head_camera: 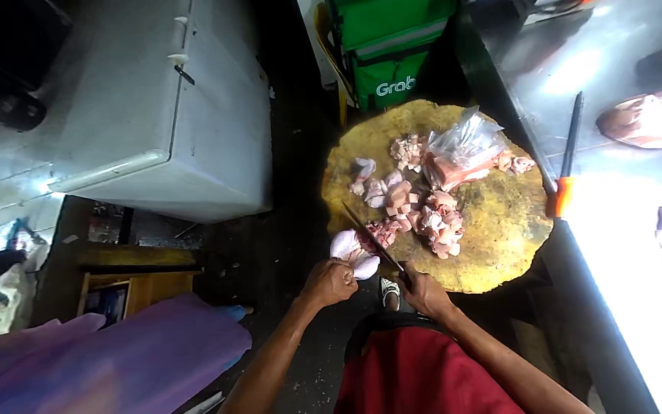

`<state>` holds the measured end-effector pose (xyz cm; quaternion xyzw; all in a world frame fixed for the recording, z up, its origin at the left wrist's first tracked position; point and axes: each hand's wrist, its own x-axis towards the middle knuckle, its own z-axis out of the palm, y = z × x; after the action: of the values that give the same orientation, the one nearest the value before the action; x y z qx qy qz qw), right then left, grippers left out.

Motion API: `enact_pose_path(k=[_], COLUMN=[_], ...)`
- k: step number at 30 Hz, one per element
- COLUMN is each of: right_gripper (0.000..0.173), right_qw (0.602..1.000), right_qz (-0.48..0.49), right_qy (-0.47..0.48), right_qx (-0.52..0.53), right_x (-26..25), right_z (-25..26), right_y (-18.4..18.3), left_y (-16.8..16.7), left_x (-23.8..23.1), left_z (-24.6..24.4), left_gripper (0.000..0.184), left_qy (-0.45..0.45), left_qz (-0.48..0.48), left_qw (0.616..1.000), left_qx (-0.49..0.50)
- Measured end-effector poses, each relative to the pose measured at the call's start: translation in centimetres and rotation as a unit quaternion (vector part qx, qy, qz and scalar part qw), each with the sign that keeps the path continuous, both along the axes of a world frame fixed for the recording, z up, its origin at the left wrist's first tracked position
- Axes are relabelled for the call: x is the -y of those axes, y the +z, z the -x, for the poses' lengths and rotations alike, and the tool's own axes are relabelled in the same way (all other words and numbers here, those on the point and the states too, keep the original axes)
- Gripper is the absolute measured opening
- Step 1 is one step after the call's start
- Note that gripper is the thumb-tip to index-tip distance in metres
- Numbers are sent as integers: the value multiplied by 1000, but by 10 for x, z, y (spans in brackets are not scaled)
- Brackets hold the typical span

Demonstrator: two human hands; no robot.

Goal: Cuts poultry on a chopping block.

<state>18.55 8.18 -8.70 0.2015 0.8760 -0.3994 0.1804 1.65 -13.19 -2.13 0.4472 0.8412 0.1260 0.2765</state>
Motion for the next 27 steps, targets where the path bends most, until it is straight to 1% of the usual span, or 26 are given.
enact_pose_path(k=[1, 2, 3, 6, 8, 9, 10, 11, 13, 14, 15, 16, 17, 18, 19, 20, 21, 22, 23, 25, 27], right_gripper=[53, 54, 54, 53, 52, 53, 50, 46, 37, 34, 33, 34, 35, 37, 41, 44, 47, 49, 49, 49, 52], right_qw=[998, 997, 997, 992, 975, 956, 925, 882, 782, 741, 718, 717, 750, 814, 896, 968, 996, 998, 995, 992, 994], right_qz=[12, 24, 35, 74, 103, 126, 155, 191, 243, 251, 246, 235, 206, 158, 100, 61, 51, 50, 47, 34, 17], right_qy=[1, -11, -32, -91, -113, -120, -124, -118, -96, -91, -92, -95, -92, -79, -60, -26, 8, 29, 40, 50, 45], right_qx=[57, 70, 60, -42, -162, -238, -324, -415, -566, -616, -644, -649, -622, -553, -429, -243, -78, 24, 76, 107, 98], right_x=[-3, -8, -14, -30, -40, -43, -45, -46, -44, -40, -34, -26, -18, -11, -3, 1, 3, 2, -1, -5, -16], right_z=[-1, -4, -9, -13, -2, 5, 13, 23, 45, 54, 60, 60, 52, 36, 17, 2, -5, -6, -7, -16, -17], right_y=[-4, -4, -3, 19, 49, 69, 90, 113, 152, 162, 160, 143, 112, 74, 39, 13, -4, -11, -8, 0, 3], left_y=[-2, -5, -9, -19, -21, -21, -20, -17, -12, -12, -12, -12, -13, -14, -18, -21, -22, -23, -23, -25, -20], left_x=[5, 9, 14, 23, 22, 20, 17, 14, 10, 9, 9, 9, 9, 11, 13, 15, 18, 21, 25, 31, 20], left_z=[-1, -1, -2, -6, -6, -7, -8, -8, -8, -8, -8, -8, -9, -9, -10, -10, -11, -11, -11, -14, -9], left_gripper=[33, 34, 34, 35, 35, 35, 35, 34, 34, 33, 33, 33, 33, 33, 33, 33, 32, 32, 32, 33, 31], left_qy=[1, 4, 7, 14, 15, 15, 17, 20, 29, 30, 31, 31, 33, 34, 31, 26, 21, 18, 22, 59, 153], left_qz=[-7, -19, -38, -78, -84, -78, -68, -52, -16, -12, -7, -2, -3, -21, -47, -65, -73, -73, -74, -88, -118], left_qw=[1000, 1000, 999, 997, 996, 996, 997, 998, 999, 999, 999, 1000, 999, 999, 998, 997, 997, 997, 997, 994, 981], left_qx=[-4, -12, -20, -26, -28, -27, -24, -20, -4, -4, -4, -2, 0, -3, -11, -13, -8, -5, -4, -8, -17])
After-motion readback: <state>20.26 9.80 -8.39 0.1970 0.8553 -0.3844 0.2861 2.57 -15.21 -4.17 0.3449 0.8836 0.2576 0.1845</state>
